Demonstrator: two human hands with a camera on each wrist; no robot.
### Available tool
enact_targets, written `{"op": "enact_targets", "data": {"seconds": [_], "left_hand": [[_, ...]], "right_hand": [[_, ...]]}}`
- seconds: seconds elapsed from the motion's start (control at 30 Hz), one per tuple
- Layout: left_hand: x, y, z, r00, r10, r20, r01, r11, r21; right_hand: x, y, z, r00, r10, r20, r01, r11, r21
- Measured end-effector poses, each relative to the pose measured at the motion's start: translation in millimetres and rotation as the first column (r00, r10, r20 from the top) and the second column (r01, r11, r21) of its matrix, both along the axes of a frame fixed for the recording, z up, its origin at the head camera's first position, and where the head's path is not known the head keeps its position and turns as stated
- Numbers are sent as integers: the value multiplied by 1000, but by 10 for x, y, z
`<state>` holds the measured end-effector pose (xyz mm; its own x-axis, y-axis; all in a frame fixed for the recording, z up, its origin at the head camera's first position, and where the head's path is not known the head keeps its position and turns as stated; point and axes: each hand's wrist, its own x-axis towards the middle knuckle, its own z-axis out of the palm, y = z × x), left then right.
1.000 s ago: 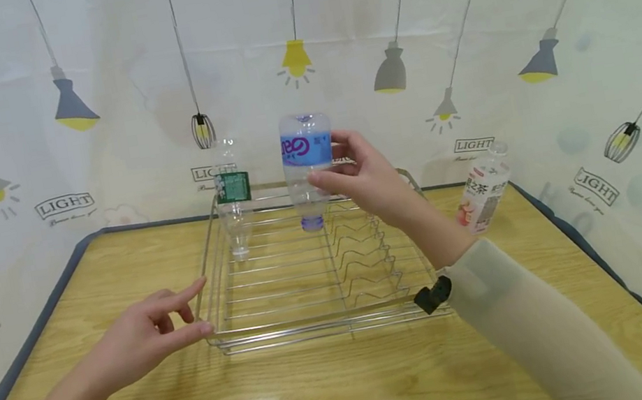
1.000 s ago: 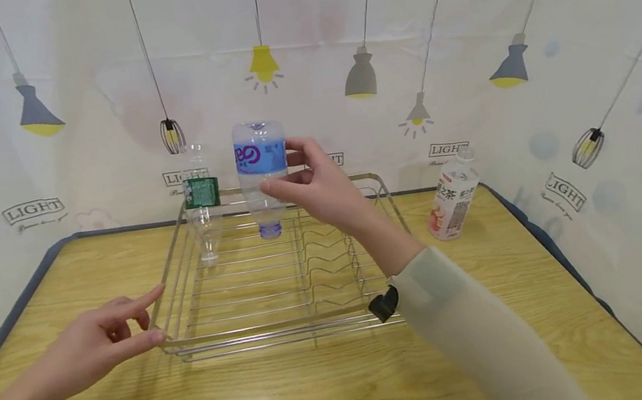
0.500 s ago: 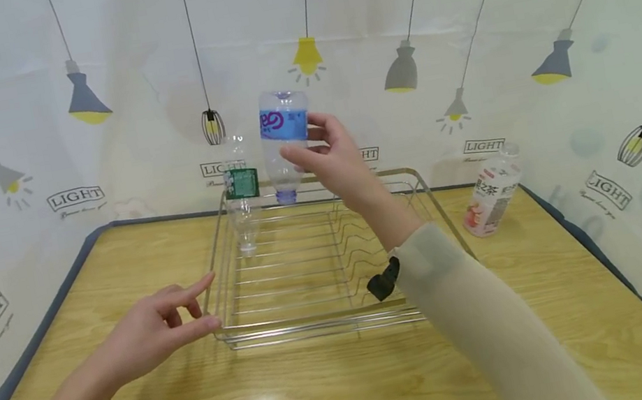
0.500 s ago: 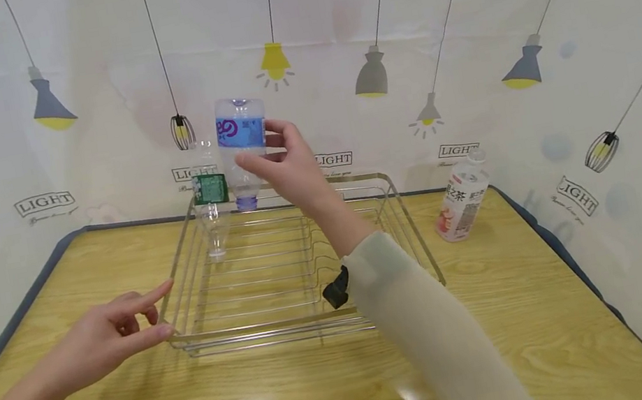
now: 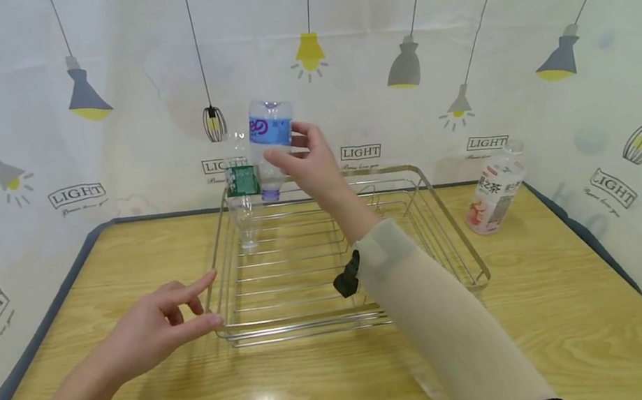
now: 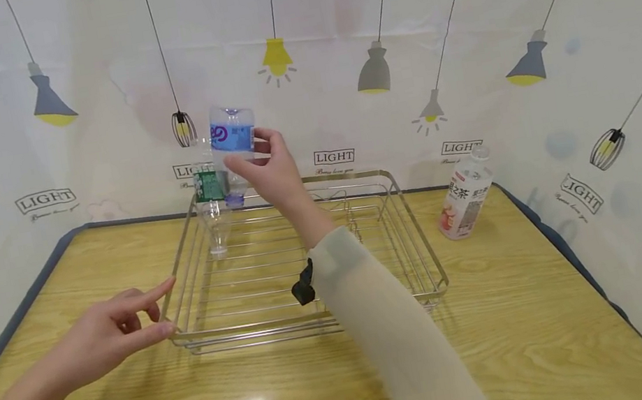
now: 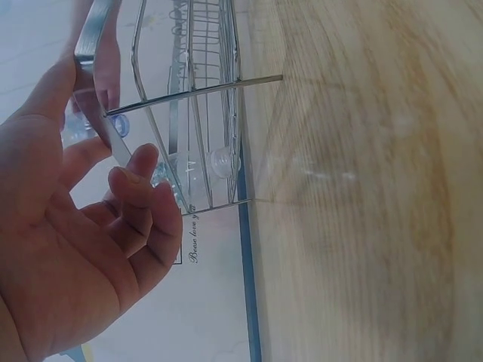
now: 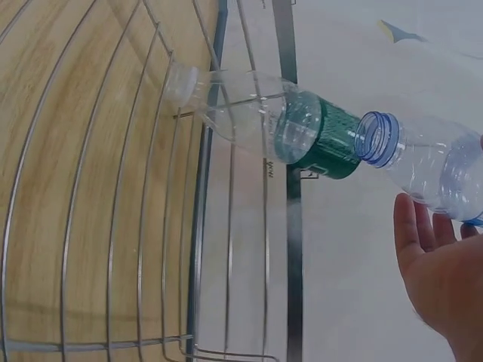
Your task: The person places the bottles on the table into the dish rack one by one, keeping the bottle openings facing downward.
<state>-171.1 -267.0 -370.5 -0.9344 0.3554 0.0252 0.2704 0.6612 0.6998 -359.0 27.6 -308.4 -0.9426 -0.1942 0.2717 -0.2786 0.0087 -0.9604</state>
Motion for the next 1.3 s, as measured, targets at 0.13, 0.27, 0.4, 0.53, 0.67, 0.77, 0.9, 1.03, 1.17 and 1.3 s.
{"op": "enact_targets", "data": {"seconds": [0.13,0.27,0.4,0.53,0.67,0.77,0.9,1.03,1.17,1.3], "left_hand": [[-7,10,0,1000,-2,-9,2,1000,-11],[-4,7,-1,1000,-4,-2,4,1000,0],[-4,4,-13,1000,-4,5,4,1000,9],[4,9,-16,1000,-4,5,4,1000,10],[15,9,-7,1000,-2,-1,2,1000,10],[10,11,-3,1000,-1,-7,1,1000,8],[3,15,-3,1000,-3,-9,3,1000,8],[-8,15,-7,1000,-7,-8,7,1000,5],[-11,8,-2,1000,-9,6,9,1000,5],[-6,3,2,1000,-7,9,7,1000,3]], "right_hand": [[-37,7,-74,1000,-13,20,14,1000,-8],[-71,32,-152,999,-22,38,22,1000,12],[-81,62,-227,998,-15,69,11,998,55],[-85,104,-301,995,-5,102,-7,993,117],[-107,135,-358,989,9,149,-32,987,155],[-127,148,-397,983,16,183,-50,981,187],[-139,162,-450,981,18,193,-67,967,246],[-151,158,-507,982,13,188,-67,956,287],[-164,129,-537,979,30,201,-89,951,295],[-164,99,-546,977,26,211,-92,946,310]]}}
